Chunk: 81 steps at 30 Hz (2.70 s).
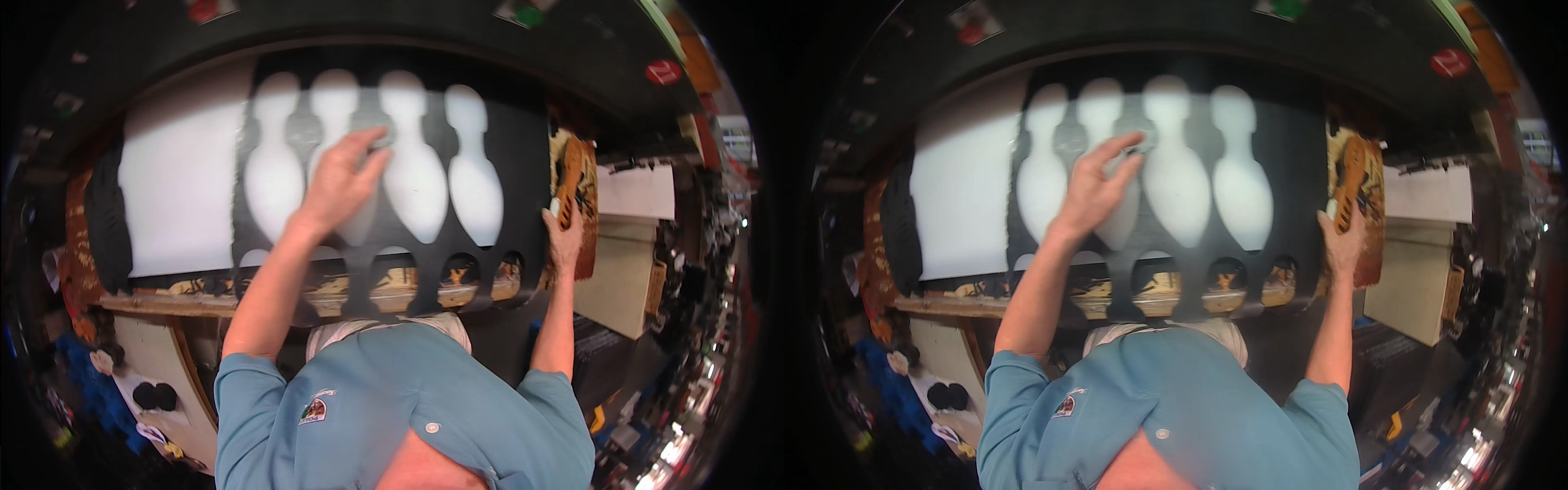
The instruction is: The person repeatedly places a black sheet with bowling-pin cutouts onto a heated press, closes the press, and removes the sheet. They handle the sheet and a wooden tool, then stack the finished sheets.
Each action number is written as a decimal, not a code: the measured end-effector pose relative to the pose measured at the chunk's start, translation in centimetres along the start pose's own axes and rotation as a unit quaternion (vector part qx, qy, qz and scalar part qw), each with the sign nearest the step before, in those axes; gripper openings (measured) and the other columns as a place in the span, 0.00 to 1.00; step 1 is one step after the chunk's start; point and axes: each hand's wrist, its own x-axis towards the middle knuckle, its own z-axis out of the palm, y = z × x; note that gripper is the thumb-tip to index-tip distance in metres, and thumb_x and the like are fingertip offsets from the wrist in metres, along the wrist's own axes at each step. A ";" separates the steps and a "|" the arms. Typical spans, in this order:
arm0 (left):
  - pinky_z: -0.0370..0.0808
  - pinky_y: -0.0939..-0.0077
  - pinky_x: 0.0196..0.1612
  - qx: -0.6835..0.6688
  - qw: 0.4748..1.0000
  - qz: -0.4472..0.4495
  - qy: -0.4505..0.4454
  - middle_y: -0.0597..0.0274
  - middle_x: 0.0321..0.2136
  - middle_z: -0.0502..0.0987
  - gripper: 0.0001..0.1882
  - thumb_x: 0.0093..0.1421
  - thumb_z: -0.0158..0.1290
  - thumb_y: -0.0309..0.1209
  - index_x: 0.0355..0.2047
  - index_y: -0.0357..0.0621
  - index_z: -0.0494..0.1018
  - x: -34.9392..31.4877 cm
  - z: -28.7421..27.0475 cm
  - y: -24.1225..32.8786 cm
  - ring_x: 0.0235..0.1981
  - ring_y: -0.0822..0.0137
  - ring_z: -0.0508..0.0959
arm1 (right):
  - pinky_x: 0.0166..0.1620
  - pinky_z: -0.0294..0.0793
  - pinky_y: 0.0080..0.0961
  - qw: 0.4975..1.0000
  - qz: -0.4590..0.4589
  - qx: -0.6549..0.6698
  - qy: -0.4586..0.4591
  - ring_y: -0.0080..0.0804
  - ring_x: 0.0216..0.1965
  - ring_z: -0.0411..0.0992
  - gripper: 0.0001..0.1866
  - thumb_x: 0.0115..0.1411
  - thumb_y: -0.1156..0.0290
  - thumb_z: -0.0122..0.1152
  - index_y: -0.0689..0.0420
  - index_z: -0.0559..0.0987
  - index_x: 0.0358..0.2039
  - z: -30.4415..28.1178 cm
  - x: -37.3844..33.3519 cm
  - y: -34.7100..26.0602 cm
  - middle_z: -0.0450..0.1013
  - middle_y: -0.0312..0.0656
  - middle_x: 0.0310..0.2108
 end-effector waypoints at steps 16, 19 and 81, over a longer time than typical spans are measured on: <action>0.68 0.52 0.72 0.077 0.994 0.057 0.053 0.28 0.73 0.60 0.28 0.69 0.60 0.32 0.67 0.35 0.72 1.6 14.4 3.2 0.73 0.37 0.67 | 0.68 0.71 0.42 0.987 -0.083 0.128 -0.052 0.52 0.64 0.70 0.50 0.44 0.63 0.82 0.66 0.74 0.68 -4.0 0.9 -5.1 0.69 0.57 0.66; 0.73 0.57 0.67 -0.010 0.994 -0.065 0.087 0.28 0.73 0.62 0.30 0.71 0.59 0.35 0.69 0.36 0.70 3.7 13.3 3.8 0.70 0.42 0.72 | 0.66 0.71 0.51 0.988 -0.141 0.051 -0.044 0.61 0.65 0.68 0.51 0.42 0.58 0.81 0.65 0.76 0.67 -2.1 2.4 -7.3 0.67 0.66 0.66; 0.64 0.50 0.74 0.124 0.980 0.154 0.001 0.40 0.61 0.78 0.21 0.71 0.56 0.31 0.60 0.32 0.78 6.2 15.0 2.5 0.69 0.42 0.72 | 0.76 0.61 0.49 0.975 -0.188 0.072 -0.091 0.62 0.76 0.56 0.54 0.44 0.58 0.82 0.50 0.71 0.73 3.2 1.6 -9.7 0.54 0.59 0.78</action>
